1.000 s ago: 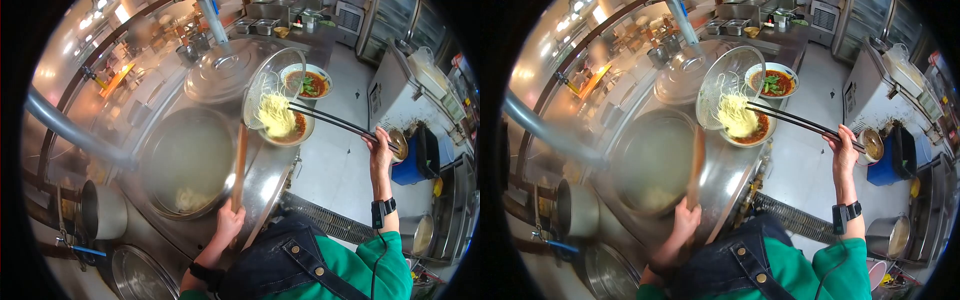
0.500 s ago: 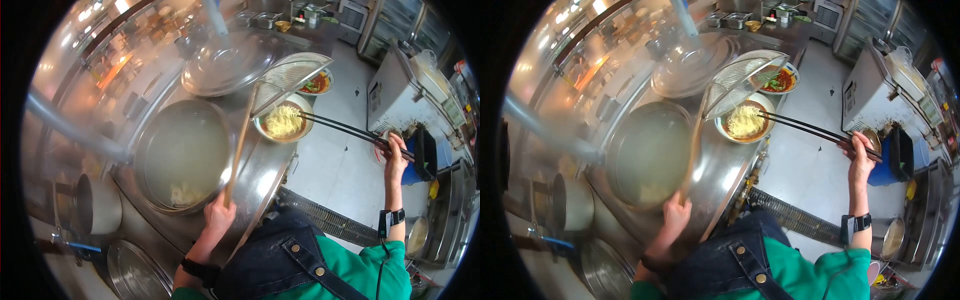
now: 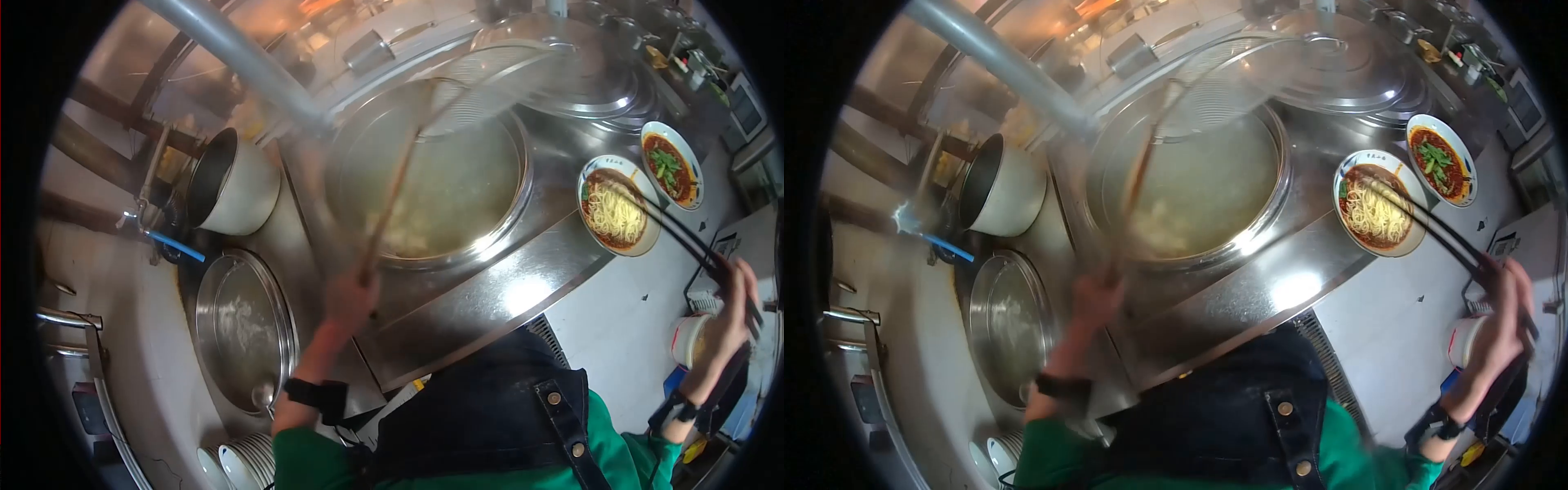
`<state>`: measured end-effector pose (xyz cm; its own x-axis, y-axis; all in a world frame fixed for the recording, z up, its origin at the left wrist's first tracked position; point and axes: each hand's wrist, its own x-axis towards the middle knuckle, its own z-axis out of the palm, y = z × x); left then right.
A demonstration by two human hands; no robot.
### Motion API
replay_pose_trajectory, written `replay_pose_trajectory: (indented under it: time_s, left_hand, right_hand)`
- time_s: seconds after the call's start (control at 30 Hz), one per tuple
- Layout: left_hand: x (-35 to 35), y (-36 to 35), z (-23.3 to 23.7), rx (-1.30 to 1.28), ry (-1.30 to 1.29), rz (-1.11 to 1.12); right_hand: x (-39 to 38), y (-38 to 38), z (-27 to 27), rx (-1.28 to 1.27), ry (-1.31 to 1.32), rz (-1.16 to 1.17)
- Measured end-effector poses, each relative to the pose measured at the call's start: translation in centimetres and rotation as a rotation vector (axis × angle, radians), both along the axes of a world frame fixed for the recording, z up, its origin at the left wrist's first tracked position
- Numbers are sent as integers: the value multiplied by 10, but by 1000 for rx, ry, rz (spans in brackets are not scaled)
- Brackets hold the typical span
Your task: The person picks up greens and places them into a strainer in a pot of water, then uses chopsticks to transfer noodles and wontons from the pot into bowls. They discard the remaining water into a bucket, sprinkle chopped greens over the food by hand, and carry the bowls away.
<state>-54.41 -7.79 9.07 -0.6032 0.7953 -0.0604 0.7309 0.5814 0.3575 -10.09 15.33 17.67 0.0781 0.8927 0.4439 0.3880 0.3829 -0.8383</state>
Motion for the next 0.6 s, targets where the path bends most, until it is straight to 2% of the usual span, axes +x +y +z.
replay_pose_trajectory:
  time_s: [0.03, 0.07, 0.1, 0.17, 0.2, 0.23, 0.3, 0.33, 0.47, 0.5, 0.57, 0.6]
  left_hand:
    - [-16, -10, 4, 2, 91, -48]
    - [-32, -19, 8, 4, 184, -99]
    - [-48, -27, 11, 40, 193, -19]
    - [-71, -36, 26, 66, 205, 68]
    - [-77, -36, 43, -74, 250, 67]
    - [-83, -34, 55, -215, 294, 64]
    - [-99, -31, 63, -310, 335, 17]
    - [-105, -27, 66, -394, 376, -35]
    - [-129, -11, 61, -468, 361, -133]
    - [-134, -7, 60, -477, 356, -135]
    - [-143, 0, 57, -583, 350, -126]
    - [-148, 4, 55, -594, 340, -128]
  right_hand:
    - [-31, 9, -2, -140, 40, 35]
    - [-50, 24, -10, -215, -19, 240]
    - [-84, 29, -13, -266, -36, 300]
    - [-135, 47, -33, -230, -113, 579]
    - [-160, 54, -44, -256, -154, 678]
    - [-184, 63, -61, -177, -172, 804]
    - [-228, 73, -88, -244, -162, 928]
    - [-249, 80, -107, -195, -171, 990]
    - [-311, 102, -141, -185, -474, 1058]
    - [-320, 110, -151, -196, -473, 1061]
    - [-328, 125, -168, 7, -518, 1005]
    - [-329, 133, -175, -7, -521, 1011]
